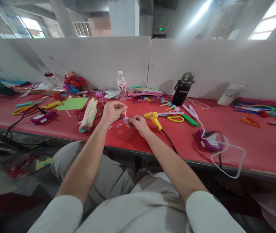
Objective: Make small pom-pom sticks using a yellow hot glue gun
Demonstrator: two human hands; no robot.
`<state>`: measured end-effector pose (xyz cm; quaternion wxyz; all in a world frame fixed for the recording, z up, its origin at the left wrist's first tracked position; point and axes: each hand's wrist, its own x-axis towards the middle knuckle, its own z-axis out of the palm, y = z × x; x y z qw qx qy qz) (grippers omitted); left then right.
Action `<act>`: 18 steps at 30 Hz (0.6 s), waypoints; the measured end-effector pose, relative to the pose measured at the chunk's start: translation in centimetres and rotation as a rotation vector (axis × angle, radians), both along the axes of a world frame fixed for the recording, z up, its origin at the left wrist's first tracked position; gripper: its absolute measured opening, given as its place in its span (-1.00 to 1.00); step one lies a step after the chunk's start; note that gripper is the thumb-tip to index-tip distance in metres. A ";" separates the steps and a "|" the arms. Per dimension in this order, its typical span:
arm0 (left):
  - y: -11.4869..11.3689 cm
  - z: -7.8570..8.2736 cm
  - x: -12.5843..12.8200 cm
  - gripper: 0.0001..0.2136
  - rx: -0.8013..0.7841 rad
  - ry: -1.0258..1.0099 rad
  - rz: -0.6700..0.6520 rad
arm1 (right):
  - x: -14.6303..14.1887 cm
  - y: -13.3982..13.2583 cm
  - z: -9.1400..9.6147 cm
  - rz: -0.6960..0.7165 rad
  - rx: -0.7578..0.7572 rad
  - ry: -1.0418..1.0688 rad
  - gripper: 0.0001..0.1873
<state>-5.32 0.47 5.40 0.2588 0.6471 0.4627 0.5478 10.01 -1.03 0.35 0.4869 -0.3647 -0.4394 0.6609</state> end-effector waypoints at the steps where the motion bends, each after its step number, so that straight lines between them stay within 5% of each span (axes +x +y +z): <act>1: -0.1 0.0 0.1 -0.86 0.007 0.010 -0.004 | 0.0 0.0 0.0 -0.003 0.002 0.001 -0.63; 18: -0.5 0.1 0.6 -0.90 0.025 0.064 -0.017 | -0.2 0.4 -0.4 -0.064 0.095 -0.070 -0.54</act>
